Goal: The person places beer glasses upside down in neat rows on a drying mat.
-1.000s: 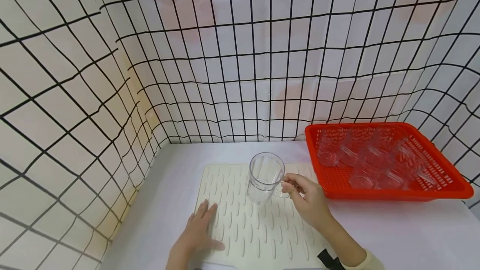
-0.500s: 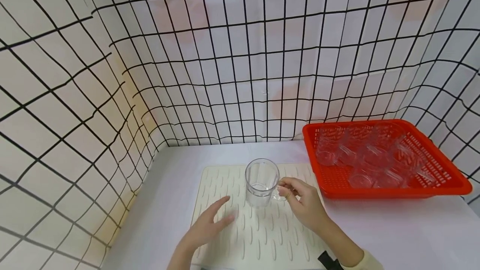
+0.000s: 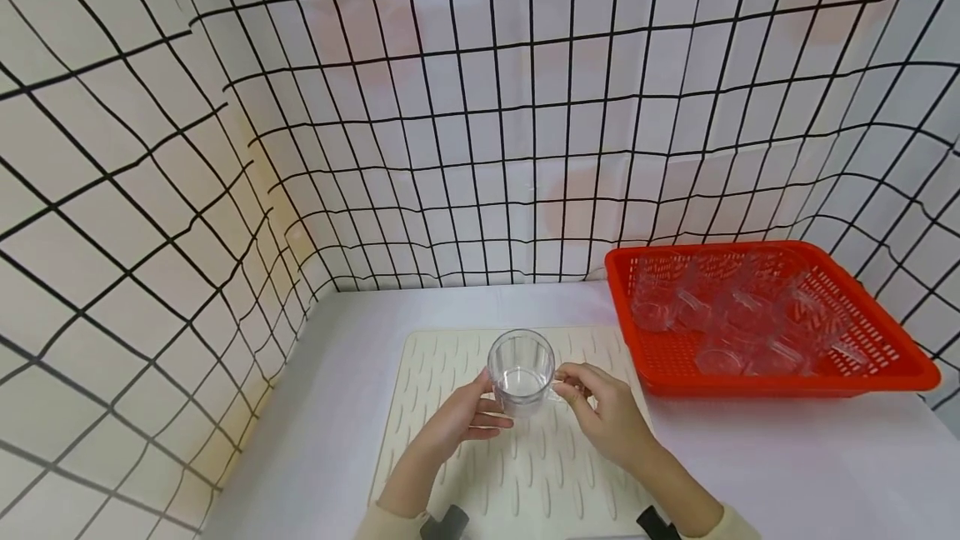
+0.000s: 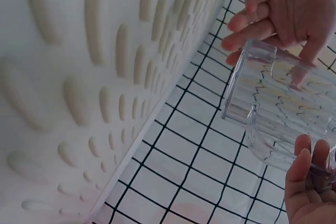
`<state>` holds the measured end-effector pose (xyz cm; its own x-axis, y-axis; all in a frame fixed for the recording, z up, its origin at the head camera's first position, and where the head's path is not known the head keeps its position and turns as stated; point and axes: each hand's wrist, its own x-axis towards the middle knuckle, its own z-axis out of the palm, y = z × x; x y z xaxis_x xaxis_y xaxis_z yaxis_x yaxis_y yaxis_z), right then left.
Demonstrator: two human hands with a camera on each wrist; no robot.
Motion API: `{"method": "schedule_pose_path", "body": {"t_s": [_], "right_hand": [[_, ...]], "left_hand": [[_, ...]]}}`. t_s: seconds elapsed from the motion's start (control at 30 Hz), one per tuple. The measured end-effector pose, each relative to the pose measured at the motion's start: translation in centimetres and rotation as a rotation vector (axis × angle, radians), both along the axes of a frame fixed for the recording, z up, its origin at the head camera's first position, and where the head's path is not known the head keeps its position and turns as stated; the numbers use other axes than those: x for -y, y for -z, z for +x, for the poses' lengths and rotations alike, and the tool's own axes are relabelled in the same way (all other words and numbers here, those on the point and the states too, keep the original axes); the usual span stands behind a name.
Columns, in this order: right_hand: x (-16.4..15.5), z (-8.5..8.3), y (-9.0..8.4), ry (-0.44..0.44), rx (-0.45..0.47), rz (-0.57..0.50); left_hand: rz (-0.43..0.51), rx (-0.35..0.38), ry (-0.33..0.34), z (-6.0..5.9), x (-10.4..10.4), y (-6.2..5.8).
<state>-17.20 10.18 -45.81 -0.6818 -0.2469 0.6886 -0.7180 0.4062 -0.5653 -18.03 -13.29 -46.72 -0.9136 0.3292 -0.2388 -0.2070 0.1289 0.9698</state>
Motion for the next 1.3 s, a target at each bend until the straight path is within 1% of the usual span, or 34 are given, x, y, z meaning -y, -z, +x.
{"method": "schedule_pose_path", "body": {"t_s": [0.13,0.23,0.3,0.47,0.57,0.63,0.7,0.8,0.93,1.0,1.13,1.3], "right_hand": [[-0.6,-0.1,0.0,-0.063,-0.013,0.041],[-0.8,-0.1,0.2,-0.108,-0.001,0.088],[-0.9,0.0,0.4,-0.126,0.013,0.114],[-1.0,0.2,0.5,-0.154,0.045,0.173],[-1.0,0.3,0.4,-0.170,0.017,0.217],[-1.0,0.3,0.2,-0.183,-0.020,0.243],[-0.9,0.4,0.0,-0.201,-0.054,0.257],[-0.9,0.4,-0.2,-0.231,-0.093,0.280],[-0.7,0.6,-0.4,-0.255,-0.120,0.319],[-0.6,0.7,-0.5,-0.266,-0.130,0.339],[-0.5,1.1,-0.7,-0.280,-0.156,0.363],[-0.4,1.3,-1.0,-0.275,-0.201,0.397]], "left_hand": [[0.049,0.065,-0.002,-0.7,-0.1,0.0],[0.092,0.102,-0.003,-1.0,-0.1,-0.2],[0.096,0.114,-0.012,-1.2,-0.1,-0.3],[0.081,0.116,-0.027,-1.4,-0.1,-0.5],[0.094,0.120,-0.019,-1.5,-0.1,-0.6],[0.106,0.120,-0.006,-1.6,-0.1,-0.7],[0.116,0.117,0.006,-1.6,0.0,-0.7],[0.121,0.128,0.006,-1.6,0.0,-0.8],[0.147,0.181,0.003,-1.5,-0.2,-0.5],[0.173,0.213,0.015,-1.5,-0.2,-0.4],[0.189,0.277,0.006,-1.4,-0.3,0.1],[0.190,0.282,0.001,-1.3,-0.3,0.5]]}}
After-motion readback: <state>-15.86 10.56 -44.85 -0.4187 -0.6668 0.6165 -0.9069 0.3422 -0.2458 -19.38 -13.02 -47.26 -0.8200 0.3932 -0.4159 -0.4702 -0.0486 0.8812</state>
